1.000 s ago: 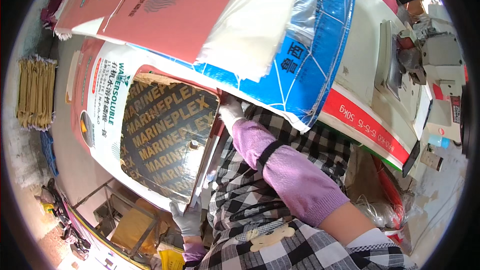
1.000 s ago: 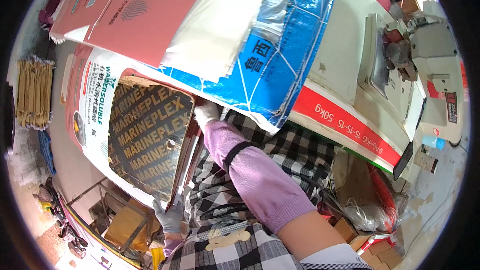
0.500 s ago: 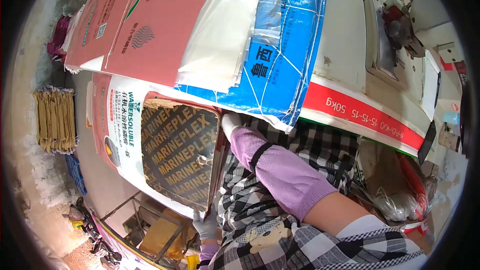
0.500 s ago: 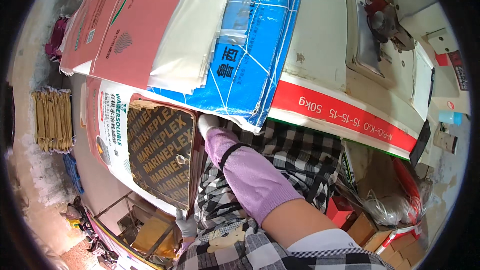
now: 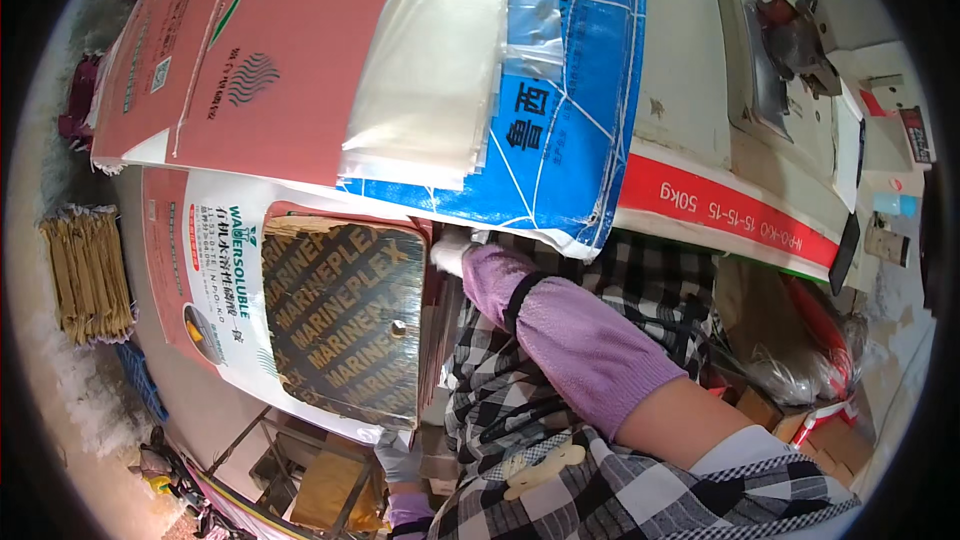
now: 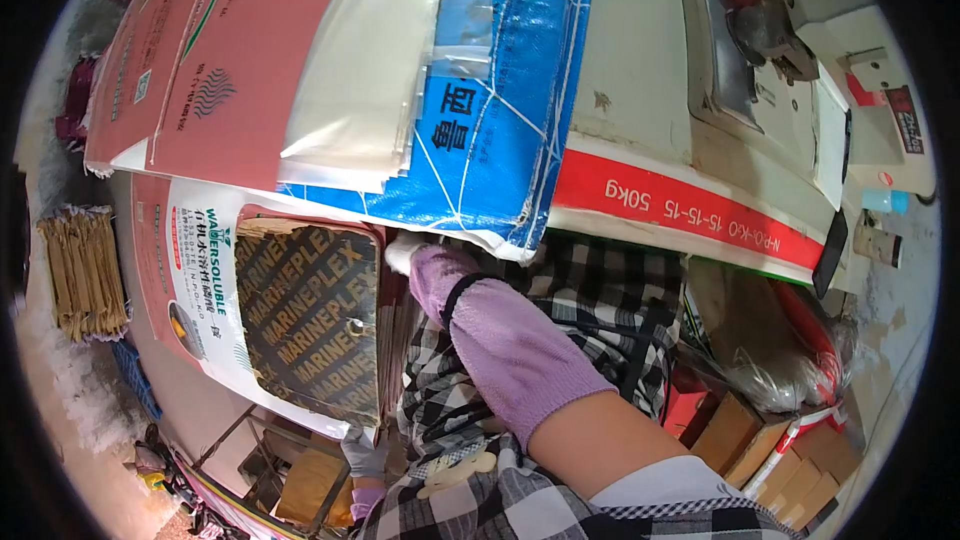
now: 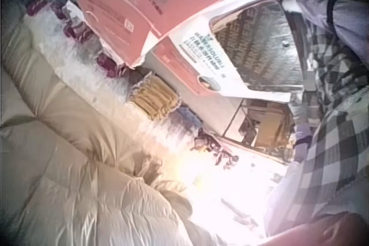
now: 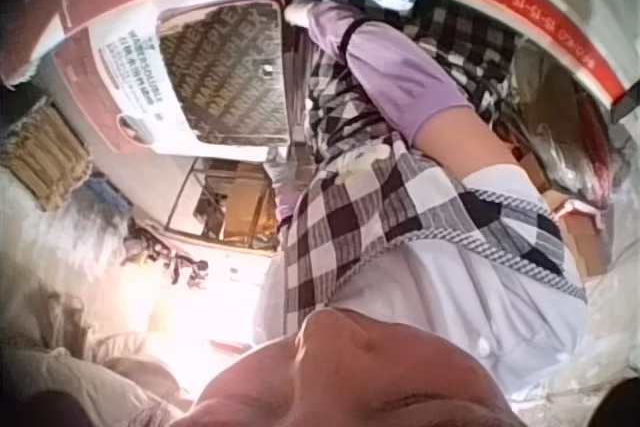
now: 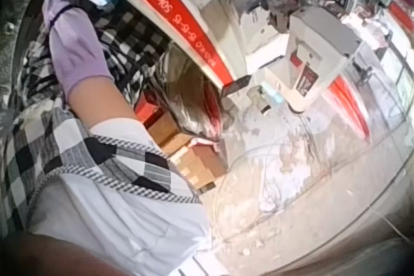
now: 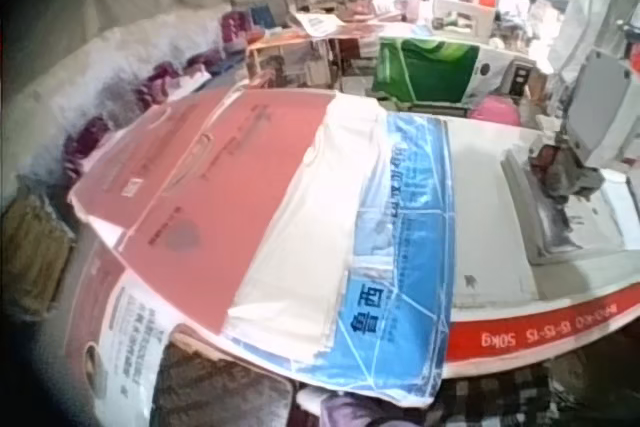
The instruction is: Packing large plastic bags into a container using a machine.
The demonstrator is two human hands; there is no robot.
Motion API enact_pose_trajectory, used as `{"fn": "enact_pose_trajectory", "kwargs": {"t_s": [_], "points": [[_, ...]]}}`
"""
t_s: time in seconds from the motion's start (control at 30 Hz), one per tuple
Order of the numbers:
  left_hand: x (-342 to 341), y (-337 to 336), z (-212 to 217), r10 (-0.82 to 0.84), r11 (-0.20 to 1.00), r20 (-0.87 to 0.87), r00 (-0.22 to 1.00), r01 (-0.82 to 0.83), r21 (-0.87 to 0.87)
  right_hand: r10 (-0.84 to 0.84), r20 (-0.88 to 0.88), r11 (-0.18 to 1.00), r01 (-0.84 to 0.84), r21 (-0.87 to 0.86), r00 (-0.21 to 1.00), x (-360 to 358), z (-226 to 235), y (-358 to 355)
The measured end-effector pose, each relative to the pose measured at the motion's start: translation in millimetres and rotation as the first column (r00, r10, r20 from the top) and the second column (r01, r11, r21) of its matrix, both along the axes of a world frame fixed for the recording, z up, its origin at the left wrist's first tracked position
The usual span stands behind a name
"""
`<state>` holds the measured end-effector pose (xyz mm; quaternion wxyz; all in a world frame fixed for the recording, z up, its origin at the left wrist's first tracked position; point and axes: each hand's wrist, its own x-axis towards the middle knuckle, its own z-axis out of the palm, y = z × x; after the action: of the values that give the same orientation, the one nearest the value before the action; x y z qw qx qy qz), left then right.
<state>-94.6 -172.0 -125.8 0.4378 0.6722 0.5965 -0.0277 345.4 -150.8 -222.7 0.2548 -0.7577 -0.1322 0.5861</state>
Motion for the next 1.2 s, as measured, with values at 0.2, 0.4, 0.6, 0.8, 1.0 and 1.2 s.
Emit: {"fn": "enact_pose_trajectory", "kwargs": {"t_s": [0.2,0.4,0.6,0.8,1.0,1.2], "points": [[-9,10,-3,0.475,0.860,0.207,0.855,-0.400,-0.318,0.023,0.081,0.995,-0.016,-0.094,0.996,10,-43,13],[3,-2,4,0.025,0.992,0.041,0.999,-0.020,-0.126,0.006,0.188,0.993,0.016,-0.116,0.982,32,-41,-1],[8,-4,21,0.067,0.995,0.097,0.993,-0.073,0.062,0.057,0.306,0.996,-0.031,-0.087,0.950,36,-36,6],[-20,-5,-12,-0.388,0.913,-0.184,0.903,0.404,0.058,-0.002,0.374,0.999,0.022,-0.049,0.927,66,-21,-32],[1,-2,19,-0.147,0.989,-0.069,0.987,0.144,-0.039,-0.142,0.418,0.990,0.118,0.082,0.897,81,8,-40],[-31,70,9,0.820,0.572,0.401,0.409,-0.628,-0.528,-0.404,0.548,0.701,-0.136,0.700,0.733,1,163,-43]]}}
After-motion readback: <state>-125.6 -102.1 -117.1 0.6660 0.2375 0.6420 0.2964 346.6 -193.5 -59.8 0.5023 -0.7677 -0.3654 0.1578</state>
